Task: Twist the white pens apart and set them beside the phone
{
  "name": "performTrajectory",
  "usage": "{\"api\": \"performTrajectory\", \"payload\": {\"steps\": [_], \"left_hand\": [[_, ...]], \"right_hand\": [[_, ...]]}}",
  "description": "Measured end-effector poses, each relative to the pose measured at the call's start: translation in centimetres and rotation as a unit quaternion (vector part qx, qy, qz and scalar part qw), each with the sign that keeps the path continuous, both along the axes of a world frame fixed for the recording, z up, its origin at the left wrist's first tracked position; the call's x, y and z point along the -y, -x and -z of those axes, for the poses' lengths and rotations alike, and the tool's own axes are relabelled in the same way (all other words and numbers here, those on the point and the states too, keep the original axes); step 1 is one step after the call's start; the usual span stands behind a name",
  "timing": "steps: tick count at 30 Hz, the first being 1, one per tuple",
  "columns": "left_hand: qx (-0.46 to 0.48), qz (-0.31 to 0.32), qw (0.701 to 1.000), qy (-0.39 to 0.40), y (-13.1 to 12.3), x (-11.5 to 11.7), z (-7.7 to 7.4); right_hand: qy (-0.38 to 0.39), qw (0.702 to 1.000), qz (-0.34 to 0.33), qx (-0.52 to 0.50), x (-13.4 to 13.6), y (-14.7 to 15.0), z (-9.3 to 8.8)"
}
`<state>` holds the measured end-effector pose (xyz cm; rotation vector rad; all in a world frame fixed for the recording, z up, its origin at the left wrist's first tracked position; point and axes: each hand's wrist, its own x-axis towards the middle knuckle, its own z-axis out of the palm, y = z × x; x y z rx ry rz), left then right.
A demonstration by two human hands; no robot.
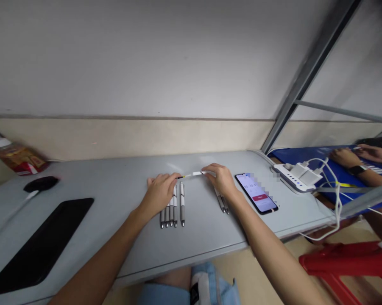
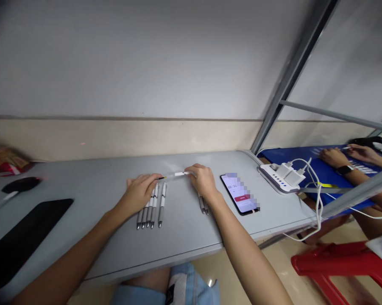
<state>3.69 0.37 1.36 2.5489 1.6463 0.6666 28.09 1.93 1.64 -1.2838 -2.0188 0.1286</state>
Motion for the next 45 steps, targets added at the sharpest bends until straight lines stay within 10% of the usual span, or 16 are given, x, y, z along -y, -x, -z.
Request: {"api": "performTrajectory", "payload": {"steps": [19, 27, 45], "left_hand": [[0.016, 0.041, 0.999, 0.017, -0.1, 0.2, 0.3], [0.016, 0.087, 0.996, -0.001, -0.1, 0.3, -0.2], [0.025, 0.073, 0.997, 0.017, -0.2, 0.4, -0.4]], "right_hand": [[0.01, 0.992, -0.116, -0.039, 0.6, 2.2, 0.2], [0.173, 0.961, -0.156, -0.147, 0.9, 1.8, -0.5], [0.244, 0.942, -0.152, -0.171, 0.8, 1.3, -0.7]]}}
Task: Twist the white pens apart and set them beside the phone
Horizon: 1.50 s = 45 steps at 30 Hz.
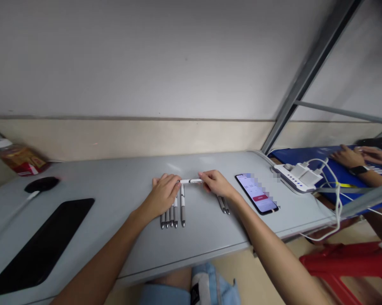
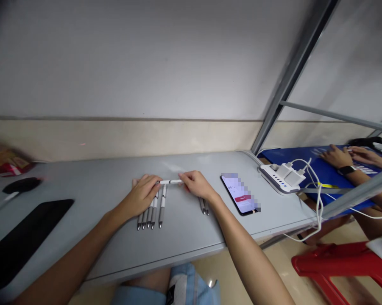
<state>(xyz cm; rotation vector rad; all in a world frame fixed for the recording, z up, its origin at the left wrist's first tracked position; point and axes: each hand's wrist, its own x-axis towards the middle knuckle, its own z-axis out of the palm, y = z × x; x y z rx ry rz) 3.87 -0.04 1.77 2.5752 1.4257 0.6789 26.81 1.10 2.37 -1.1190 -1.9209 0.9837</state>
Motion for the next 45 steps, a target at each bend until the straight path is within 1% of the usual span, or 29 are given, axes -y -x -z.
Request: {"api": "performTrajectory", "payload": {"steps": [4, 6, 9, 13, 15, 17, 19, 23, 25, 26, 28, 30, 33, 34, 36, 38, 40, 43, 44, 45], "left_hand": [[-0.006, -0.001, 1.0, -0.001, 0.0, 0.0, 0.0], [-0.009, 0.003, 1.0, -0.002, 0.0, 0.1, -0.1], [-0.007, 0.008, 1.0, -0.002, -0.1, 0.2, -0.2], [-0.006, 0.004, 1.0, 0.003, 0.0, 0.1, -0.1], [-0.006, 0.007, 1.0, 0.002, 0.0, 0.0, 0.0], [-0.006, 0.011, 1.0, 0.0, 0.1, 0.0, 0.0], [-0.004, 0.009, 1.0, -0.001, 0.1, -0.1, 0.1], [0.002, 0.006, 1.0, 0.0, 0.2, -0.2, 0.1], [-0.003, 0.01, 1.0, -0.001, 0.3, -0.2, 0.1], [-0.008, 0.013, 1.0, -0.003, 0.3, -0.2, 0.1], [-0.023, 0.018, 0.999, -0.015, 0.3, -0.2, 0.1], [-0.043, 0.022, 0.998, -0.037, 0.3, 0.0, -0.1], [-0.076, 0.023, 0.993, -0.086, 0.2, 0.3, -0.6], [-0.087, 0.018, 0.99, -0.107, 0.1, 0.4, -0.9], [-0.106, 0.004, 0.984, -0.146, 0.0, 0.6, -1.2], [-0.121, -0.004, 0.977, -0.174, -0.2, 0.8, -1.4], [-0.119, -0.007, 0.976, -0.183, -0.3, 0.7, -1.4], [-0.074, 0.001, 0.986, -0.15, -0.3, 0.5, -0.9], [-0.055, 0.01, 0.99, -0.129, -0.2, 0.4, -0.7], [-0.041, 0.017, 0.993, -0.113, -0.2, 0.4, -0.5]], "right_hand": [[-0.029, 0.998, -0.024, -0.041, 0.0, 0.0, -0.1], [-0.024, 0.999, -0.025, -0.027, 0.1, 0.0, -0.1], [0.001, 1.0, -0.007, 0.012, 0.1, 0.0, -0.2], [-0.05, 0.998, -0.028, -0.016, 0.1, -0.1, -0.1], [-0.039, 0.999, -0.037, -0.002, 0.0, -0.1, 0.0], [-0.007, 0.999, -0.029, 0.024, 0.0, -0.1, 0.0], [0.001, 0.999, -0.023, 0.031, 0.1, 0.0, 0.0], [-0.072, 0.997, -0.012, -0.007, 0.3, 0.2, -0.2], [-0.072, 0.997, -0.012, -0.011, 0.4, 0.3, -0.4], [-0.05, 0.999, -0.016, -0.01, 0.4, 0.3, -0.5], [0.018, 0.999, -0.029, -0.014, 0.5, 0.3, -0.6], [0.093, 0.993, -0.069, -0.028, 0.6, 0.2, -0.8], [0.182, 0.969, -0.149, -0.078, 0.7, -0.1, -1.0], [0.21, 0.958, -0.166, -0.101, 0.8, -0.2, -1.1], [0.264, 0.937, -0.176, -0.146, 0.7, -0.4, -1.1], [0.305, 0.92, -0.169, -0.178, 0.6, -0.4, -1.0], [0.303, 0.919, -0.137, -0.211, 0.4, -0.1, -0.8], [0.234, 0.926, -0.033, -0.293, 0.0, 0.5, -0.5], [0.211, 0.916, 0.012, -0.341, -0.1, 0.6, -0.5], [0.191, 0.9, 0.043, -0.39, -0.3, 0.7, -0.4]]}}
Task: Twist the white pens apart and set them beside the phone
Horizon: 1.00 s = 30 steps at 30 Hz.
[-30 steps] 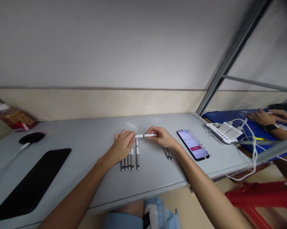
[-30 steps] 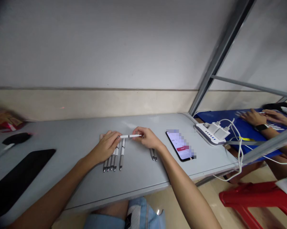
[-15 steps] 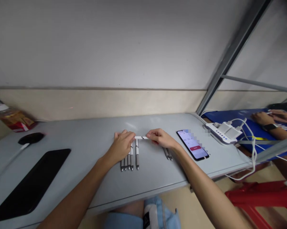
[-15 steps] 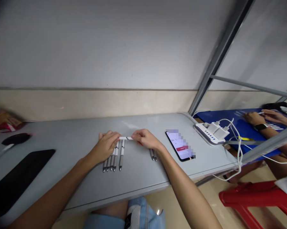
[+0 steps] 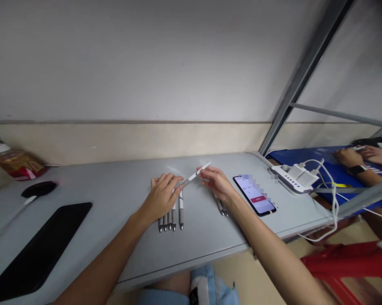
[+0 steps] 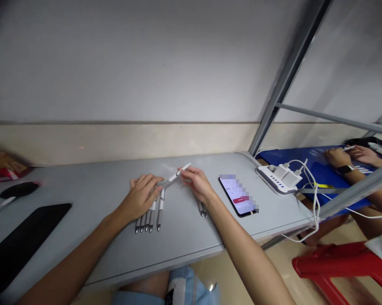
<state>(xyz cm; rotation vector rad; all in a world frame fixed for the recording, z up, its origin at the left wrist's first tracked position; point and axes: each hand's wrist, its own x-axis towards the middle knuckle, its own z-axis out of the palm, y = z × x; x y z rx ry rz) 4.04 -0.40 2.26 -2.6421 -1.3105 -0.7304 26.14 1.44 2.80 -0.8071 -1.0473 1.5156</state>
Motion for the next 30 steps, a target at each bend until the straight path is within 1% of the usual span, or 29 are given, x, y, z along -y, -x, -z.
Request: {"api": "performTrajectory", "payload": {"steps": [2, 4, 6, 11, 14, 20, 26, 30], "left_hand": [[0.012, 0.007, 1.0, 0.025, 0.1, -0.1, 0.3], [0.007, 0.004, 0.999, 0.036, 0.2, -0.1, 0.4], [-0.003, 0.002, 0.999, 0.043, 0.2, 0.0, 0.4], [-0.012, 0.008, 0.998, 0.063, 0.0, 0.2, 0.4], [-0.012, 0.013, 0.998, 0.067, -0.1, 0.2, 0.5], [-0.004, 0.035, 0.996, 0.084, -0.2, 0.3, 0.5], [-0.003, 0.071, 0.992, 0.102, -0.3, 0.5, 0.4], [-0.007, 0.08, 0.99, 0.115, -0.3, 0.4, 0.7]], "right_hand": [[0.01, 0.995, 0.045, -0.087, -0.4, -0.2, 0.0], [0.029, 0.987, 0.052, -0.148, -0.7, -0.6, 0.0], [0.029, 0.984, 0.044, -0.171, -0.7, -1.0, -0.1], [-0.013, 0.988, 0.016, -0.154, -0.2, -1.3, -0.4], [-0.009, 0.988, 0.003, -0.152, -0.1, -1.1, -0.4], [-0.01, 0.989, 0.008, -0.148, -0.2, -1.2, -0.4], [-0.018, 0.991, 0.002, -0.13, -0.1, -1.1, -0.4], [-0.016, 0.992, -0.002, -0.123, -0.2, -1.0, -0.2]]}}
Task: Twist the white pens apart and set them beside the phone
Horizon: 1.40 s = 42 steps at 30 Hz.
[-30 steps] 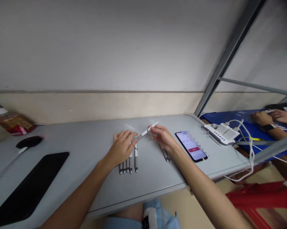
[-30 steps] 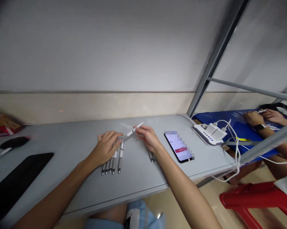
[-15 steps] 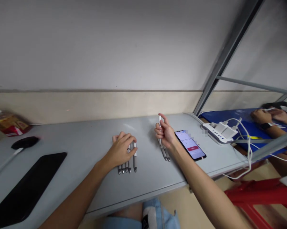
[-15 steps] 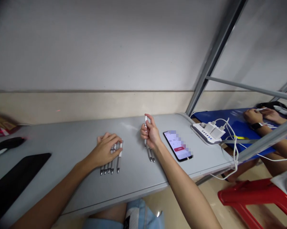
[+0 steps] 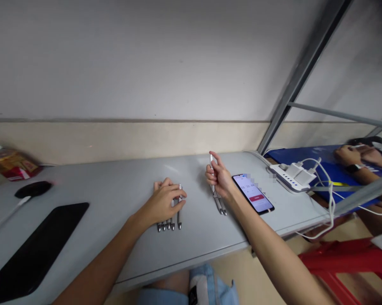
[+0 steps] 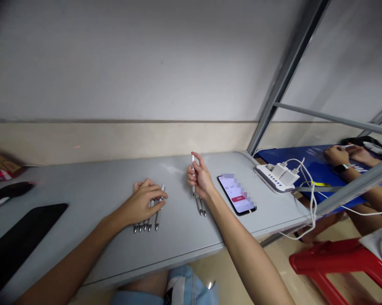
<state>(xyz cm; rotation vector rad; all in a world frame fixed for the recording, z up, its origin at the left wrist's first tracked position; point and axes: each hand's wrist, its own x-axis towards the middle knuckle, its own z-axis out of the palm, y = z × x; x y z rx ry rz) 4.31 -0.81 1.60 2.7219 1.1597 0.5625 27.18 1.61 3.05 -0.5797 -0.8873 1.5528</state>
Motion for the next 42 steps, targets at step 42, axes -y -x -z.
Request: {"api": "performTrajectory", "payload": {"steps": [42], "left_hand": [[0.169, -0.102, 0.98, 0.038, -0.3, -0.1, -1.2]], "right_hand": [[-0.046, 0.702, 0.134, 0.698, -0.5, -1.3, 1.0]]}}
